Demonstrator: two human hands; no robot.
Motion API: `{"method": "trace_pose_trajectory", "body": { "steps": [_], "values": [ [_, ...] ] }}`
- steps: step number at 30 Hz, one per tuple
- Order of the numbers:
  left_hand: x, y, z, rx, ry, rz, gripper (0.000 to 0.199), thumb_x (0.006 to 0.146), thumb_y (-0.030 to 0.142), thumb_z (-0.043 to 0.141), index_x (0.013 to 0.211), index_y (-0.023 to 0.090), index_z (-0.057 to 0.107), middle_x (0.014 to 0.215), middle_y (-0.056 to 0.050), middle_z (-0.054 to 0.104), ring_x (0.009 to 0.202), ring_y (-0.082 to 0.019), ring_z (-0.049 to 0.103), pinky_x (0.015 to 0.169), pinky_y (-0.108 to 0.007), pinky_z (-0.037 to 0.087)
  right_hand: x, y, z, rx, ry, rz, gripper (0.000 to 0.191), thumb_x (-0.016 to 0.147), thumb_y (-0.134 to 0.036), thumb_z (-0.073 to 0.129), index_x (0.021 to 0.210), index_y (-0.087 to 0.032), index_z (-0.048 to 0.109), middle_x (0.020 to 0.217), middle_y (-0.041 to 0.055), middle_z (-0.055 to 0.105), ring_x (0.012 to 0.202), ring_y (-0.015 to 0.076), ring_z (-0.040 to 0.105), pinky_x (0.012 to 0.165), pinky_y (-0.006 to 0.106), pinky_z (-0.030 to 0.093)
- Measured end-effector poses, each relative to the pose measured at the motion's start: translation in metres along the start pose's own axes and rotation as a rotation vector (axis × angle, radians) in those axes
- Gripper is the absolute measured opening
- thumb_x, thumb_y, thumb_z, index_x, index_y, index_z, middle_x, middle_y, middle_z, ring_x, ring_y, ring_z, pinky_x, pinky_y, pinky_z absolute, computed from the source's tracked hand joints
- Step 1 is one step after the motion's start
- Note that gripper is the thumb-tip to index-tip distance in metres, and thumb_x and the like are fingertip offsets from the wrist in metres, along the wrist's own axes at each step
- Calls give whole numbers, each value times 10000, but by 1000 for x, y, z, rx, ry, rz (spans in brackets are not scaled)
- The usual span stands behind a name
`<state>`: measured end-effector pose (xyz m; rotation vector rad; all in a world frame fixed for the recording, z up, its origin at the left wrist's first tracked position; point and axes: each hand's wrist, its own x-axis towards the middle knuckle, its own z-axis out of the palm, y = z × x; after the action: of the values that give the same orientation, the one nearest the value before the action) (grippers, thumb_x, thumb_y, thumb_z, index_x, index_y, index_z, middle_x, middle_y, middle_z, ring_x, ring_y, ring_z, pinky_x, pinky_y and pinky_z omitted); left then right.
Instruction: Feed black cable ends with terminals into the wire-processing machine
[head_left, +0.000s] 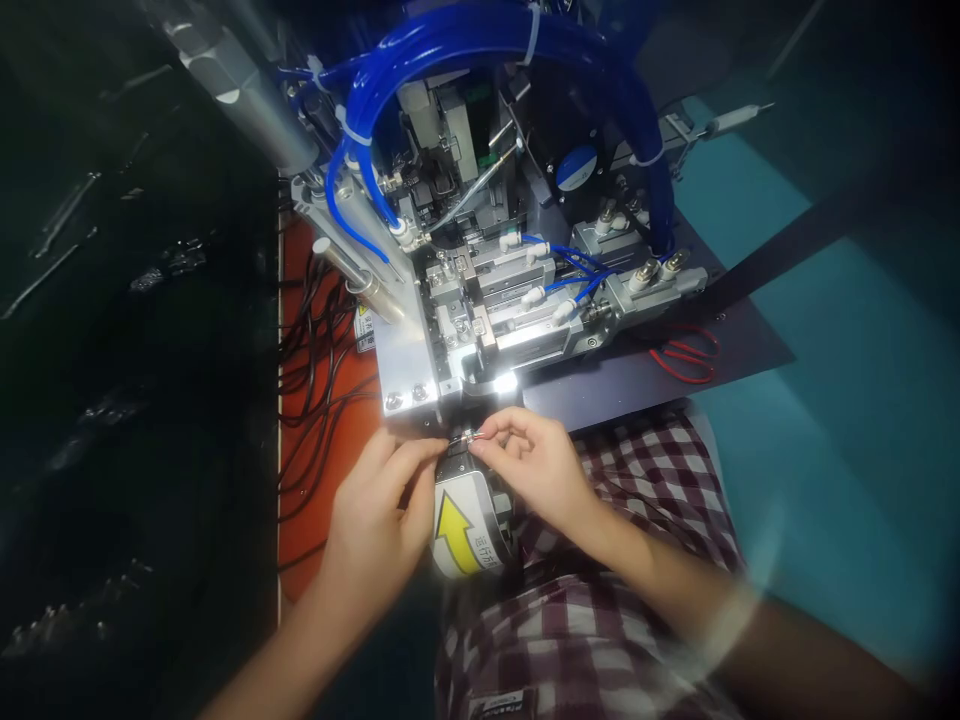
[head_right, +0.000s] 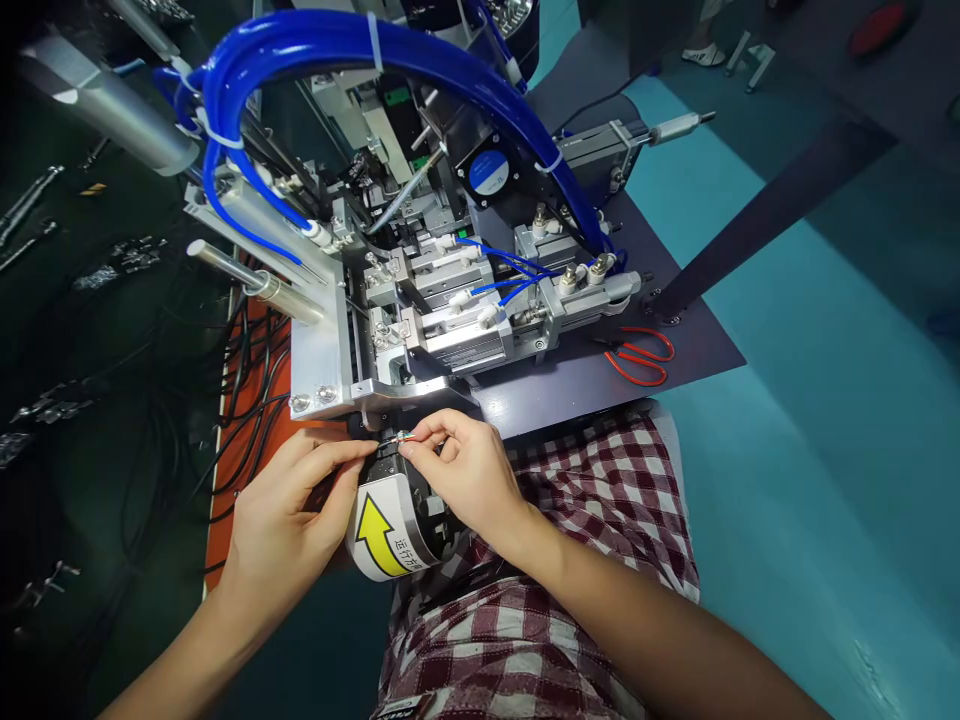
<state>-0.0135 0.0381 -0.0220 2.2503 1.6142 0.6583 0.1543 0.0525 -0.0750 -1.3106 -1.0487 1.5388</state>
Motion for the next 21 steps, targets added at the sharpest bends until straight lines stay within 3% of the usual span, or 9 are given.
{"method": "trace_pose_trajectory", "body": {
  "steps": [7, 9, 13, 17, 21],
  "values": [
    [1, 3, -3, 2, -26, -53, 176, 884, 128, 494, 975, 173, 637, 858, -39, 609, 784, -145, 599, 669, -239, 485, -4, 1, -5, -93, -19, -36, 89, 783, -249, 652, 767, -180, 600, 546, -60, 497, 429, 70, 389, 405, 200, 326],
    [1, 4, -6, 17, -57, -99, 140, 888, 158, 495, 958, 172, 615, 861, -40, 615, 789, -152, 607, 679, -242, 489, -7, -3, -8, -204, 26, -122, 51, 797, -212, 634, 830, -179, 614, 583, -57, 514, 417, 61, 386, 420, 203, 351],
    [-1, 4, -15, 58, -165, -150, 127, 897, 201, 465, 920, 185, 589, 827, -31, 608, 721, -161, 600, 610, -256, 469, -9, -13, -8, -399, 31, -344, 175, 830, -183, 612, 996, -176, 666, 810, 16, 596, 521, 82, 499, 502, 226, 436],
    [-2, 2, -20, 78, -262, -222, 181, 912, 196, 410, 950, 190, 587, 858, -39, 618, 736, -176, 609, 649, -287, 482, -6, -20, -6, -618, -19, -503, 182, 854, -189, 620, 1014, -156, 698, 818, 47, 629, 667, 138, 583, 600, 263, 480],
    [-1, 1, -19, 63, -277, -226, 224, 916, 169, 378, 925, 178, 601, 843, -47, 620, 758, -192, 609, 696, -317, 494, -3, -20, -7, -662, -32, -593, 166, 858, -172, 632, 992, -158, 727, 783, 42, 623, 694, 142, 601, 624, 268, 488]
  ]
}}
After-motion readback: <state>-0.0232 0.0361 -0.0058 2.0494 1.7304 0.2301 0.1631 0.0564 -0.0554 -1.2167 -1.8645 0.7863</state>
